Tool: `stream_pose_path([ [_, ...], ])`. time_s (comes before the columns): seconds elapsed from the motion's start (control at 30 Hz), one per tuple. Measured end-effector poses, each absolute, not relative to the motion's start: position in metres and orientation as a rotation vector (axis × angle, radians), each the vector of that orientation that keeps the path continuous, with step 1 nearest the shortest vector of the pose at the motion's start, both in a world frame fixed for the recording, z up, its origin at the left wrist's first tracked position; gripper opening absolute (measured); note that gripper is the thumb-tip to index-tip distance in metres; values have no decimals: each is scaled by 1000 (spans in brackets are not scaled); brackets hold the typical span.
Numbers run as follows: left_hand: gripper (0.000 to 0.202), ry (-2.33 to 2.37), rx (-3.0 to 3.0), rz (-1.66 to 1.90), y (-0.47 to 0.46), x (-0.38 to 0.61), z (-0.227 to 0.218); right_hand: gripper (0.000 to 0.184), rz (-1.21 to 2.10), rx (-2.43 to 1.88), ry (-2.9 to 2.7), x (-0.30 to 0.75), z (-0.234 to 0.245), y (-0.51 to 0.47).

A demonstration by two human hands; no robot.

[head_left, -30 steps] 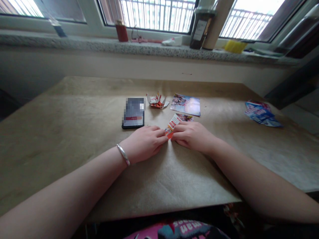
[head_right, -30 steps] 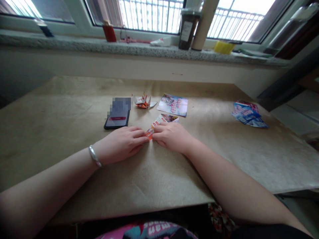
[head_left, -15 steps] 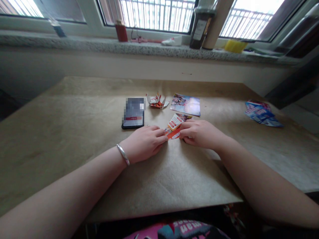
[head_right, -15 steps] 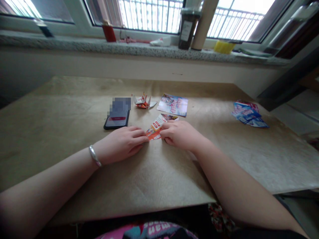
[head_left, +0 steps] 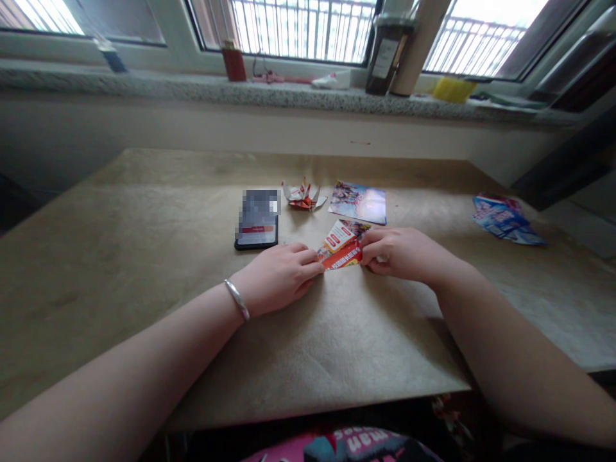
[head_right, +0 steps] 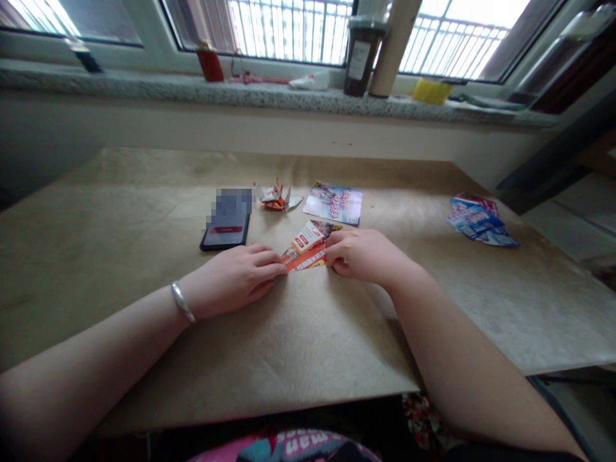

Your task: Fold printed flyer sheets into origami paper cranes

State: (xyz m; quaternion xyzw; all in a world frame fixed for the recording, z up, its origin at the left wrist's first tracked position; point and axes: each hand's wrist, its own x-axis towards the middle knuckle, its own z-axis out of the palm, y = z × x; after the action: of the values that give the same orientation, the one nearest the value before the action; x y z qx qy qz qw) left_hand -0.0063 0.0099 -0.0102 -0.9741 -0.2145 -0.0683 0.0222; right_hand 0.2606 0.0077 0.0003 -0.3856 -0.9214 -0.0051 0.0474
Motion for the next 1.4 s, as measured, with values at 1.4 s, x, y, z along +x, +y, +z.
stream_pose_path([
  [1.4, 22, -683, -3052, -233, 11, -6, -14, 17, -129, -1399, -2841, 276, 7, 5],
])
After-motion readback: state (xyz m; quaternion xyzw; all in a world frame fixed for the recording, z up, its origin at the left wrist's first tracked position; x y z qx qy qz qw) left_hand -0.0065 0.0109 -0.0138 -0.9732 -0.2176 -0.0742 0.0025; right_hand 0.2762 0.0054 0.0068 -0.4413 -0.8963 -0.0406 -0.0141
